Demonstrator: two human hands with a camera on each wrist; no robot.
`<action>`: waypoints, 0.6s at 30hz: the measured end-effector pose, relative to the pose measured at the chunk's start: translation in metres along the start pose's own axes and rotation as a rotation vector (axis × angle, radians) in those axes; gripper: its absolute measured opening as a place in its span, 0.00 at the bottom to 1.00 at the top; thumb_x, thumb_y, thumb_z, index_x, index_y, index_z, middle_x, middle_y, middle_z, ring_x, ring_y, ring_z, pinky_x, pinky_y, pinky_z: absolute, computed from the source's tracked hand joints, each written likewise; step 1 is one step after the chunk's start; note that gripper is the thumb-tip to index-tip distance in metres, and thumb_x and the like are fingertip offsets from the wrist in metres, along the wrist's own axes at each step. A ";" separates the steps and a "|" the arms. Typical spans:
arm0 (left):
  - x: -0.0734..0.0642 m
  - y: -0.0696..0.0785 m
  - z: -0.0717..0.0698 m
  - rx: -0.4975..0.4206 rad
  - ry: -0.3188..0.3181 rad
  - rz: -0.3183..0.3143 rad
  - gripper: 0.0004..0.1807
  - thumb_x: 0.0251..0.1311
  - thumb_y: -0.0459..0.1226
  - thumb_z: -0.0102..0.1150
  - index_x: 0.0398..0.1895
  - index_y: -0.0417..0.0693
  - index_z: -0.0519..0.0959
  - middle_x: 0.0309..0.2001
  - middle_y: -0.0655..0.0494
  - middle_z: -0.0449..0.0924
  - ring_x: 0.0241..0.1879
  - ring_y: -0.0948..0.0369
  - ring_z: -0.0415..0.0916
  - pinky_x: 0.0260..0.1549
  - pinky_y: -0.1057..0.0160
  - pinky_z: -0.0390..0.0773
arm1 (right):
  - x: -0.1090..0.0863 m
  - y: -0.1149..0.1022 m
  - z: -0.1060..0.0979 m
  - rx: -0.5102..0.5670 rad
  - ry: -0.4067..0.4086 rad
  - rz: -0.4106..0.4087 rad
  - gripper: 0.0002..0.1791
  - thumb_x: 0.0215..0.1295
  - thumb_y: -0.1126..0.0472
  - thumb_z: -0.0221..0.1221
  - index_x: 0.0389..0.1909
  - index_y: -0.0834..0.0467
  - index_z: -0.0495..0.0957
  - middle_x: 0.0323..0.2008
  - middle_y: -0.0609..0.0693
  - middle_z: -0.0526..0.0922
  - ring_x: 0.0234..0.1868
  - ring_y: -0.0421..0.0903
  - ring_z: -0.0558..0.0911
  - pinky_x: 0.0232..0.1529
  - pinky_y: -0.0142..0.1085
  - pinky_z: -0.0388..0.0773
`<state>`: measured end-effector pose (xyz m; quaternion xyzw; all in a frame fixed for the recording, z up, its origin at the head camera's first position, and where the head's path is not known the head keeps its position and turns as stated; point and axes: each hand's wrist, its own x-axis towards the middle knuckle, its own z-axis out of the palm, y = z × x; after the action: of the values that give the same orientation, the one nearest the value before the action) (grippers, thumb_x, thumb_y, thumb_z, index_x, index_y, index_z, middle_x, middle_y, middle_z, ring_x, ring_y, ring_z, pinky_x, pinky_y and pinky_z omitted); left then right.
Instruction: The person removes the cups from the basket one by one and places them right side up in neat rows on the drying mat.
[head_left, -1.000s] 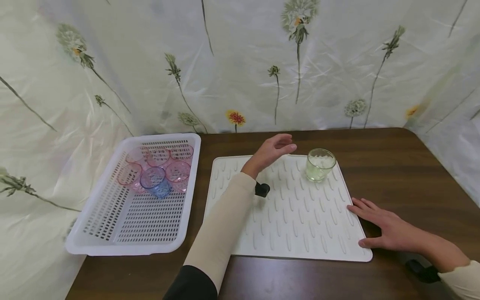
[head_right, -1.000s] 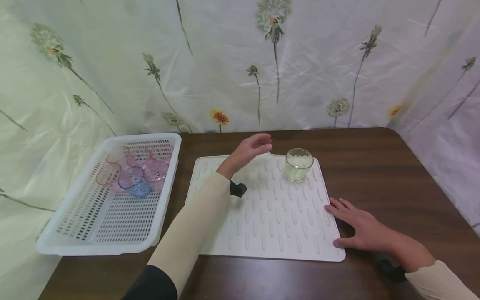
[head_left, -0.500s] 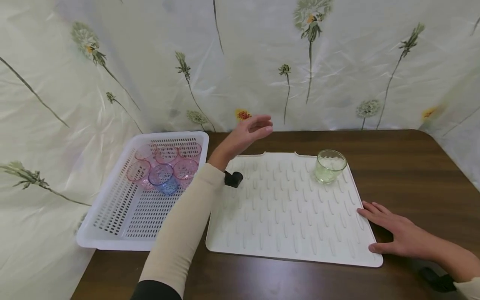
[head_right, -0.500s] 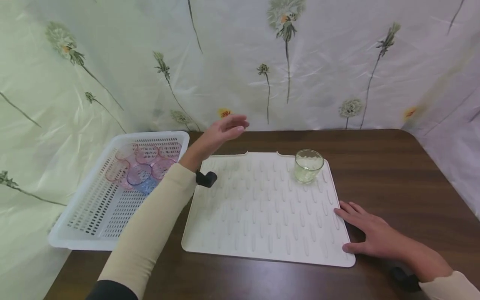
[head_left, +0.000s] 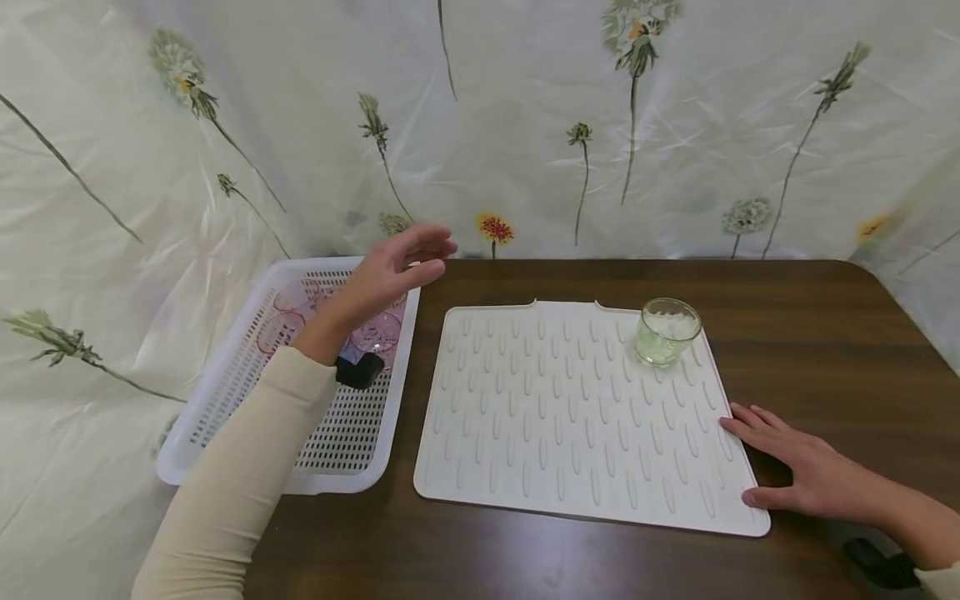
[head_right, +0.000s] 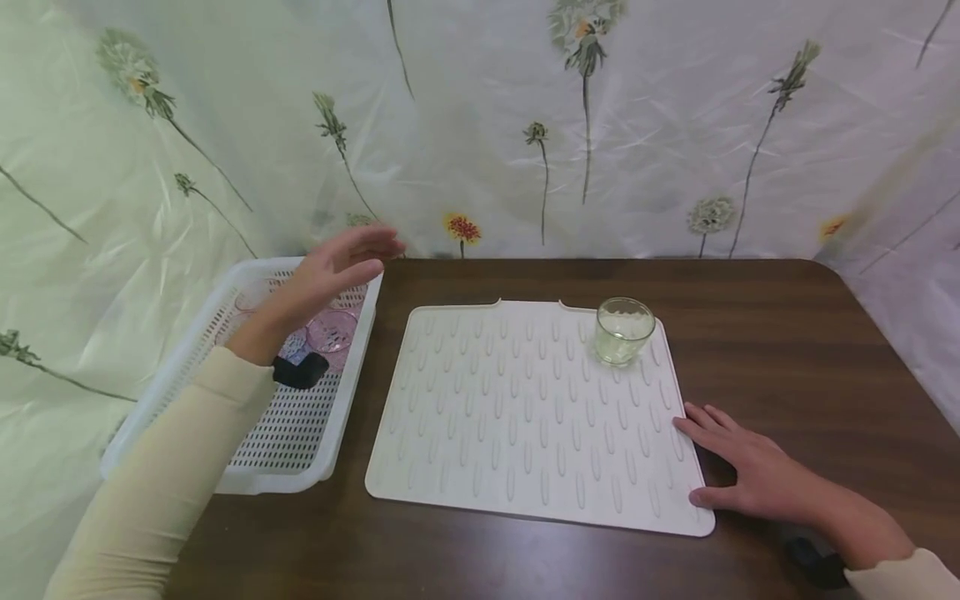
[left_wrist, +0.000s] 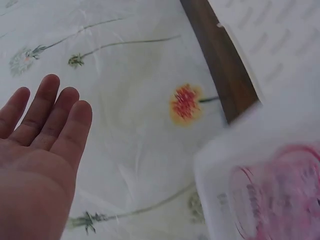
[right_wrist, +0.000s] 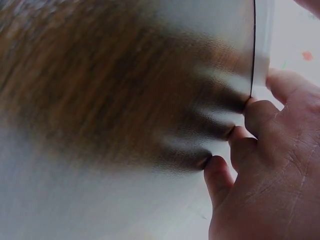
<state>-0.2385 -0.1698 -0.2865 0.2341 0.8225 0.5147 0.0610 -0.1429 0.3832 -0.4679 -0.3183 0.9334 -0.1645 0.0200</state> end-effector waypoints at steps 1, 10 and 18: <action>-0.006 -0.003 -0.003 0.009 0.002 -0.007 0.29 0.70 0.41 0.53 0.72 0.46 0.63 0.69 0.47 0.71 0.71 0.53 0.67 0.70 0.48 0.67 | 0.000 0.000 0.000 -0.009 0.010 -0.007 0.53 0.47 0.49 0.75 0.75 0.47 0.60 0.75 0.20 0.39 0.72 0.15 0.31 0.68 0.53 0.59; -0.057 -0.032 -0.026 0.110 0.043 -0.052 0.29 0.69 0.37 0.54 0.71 0.42 0.64 0.69 0.43 0.69 0.71 0.46 0.66 0.70 0.44 0.65 | 0.000 -0.002 0.001 0.018 0.006 -0.002 0.52 0.48 0.49 0.74 0.75 0.48 0.61 0.75 0.21 0.40 0.72 0.15 0.31 0.51 0.61 0.65; -0.081 -0.063 -0.041 0.146 0.098 -0.149 0.30 0.67 0.36 0.58 0.70 0.37 0.64 0.68 0.38 0.69 0.69 0.42 0.67 0.69 0.45 0.67 | -0.001 -0.002 0.001 -0.014 0.035 -0.024 0.53 0.46 0.50 0.75 0.75 0.49 0.61 0.76 0.22 0.40 0.73 0.17 0.31 0.67 0.50 0.58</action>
<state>-0.2014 -0.2625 -0.3343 0.1507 0.8750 0.4582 0.0417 -0.1410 0.3823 -0.4686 -0.3267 0.9308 -0.1640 -0.0005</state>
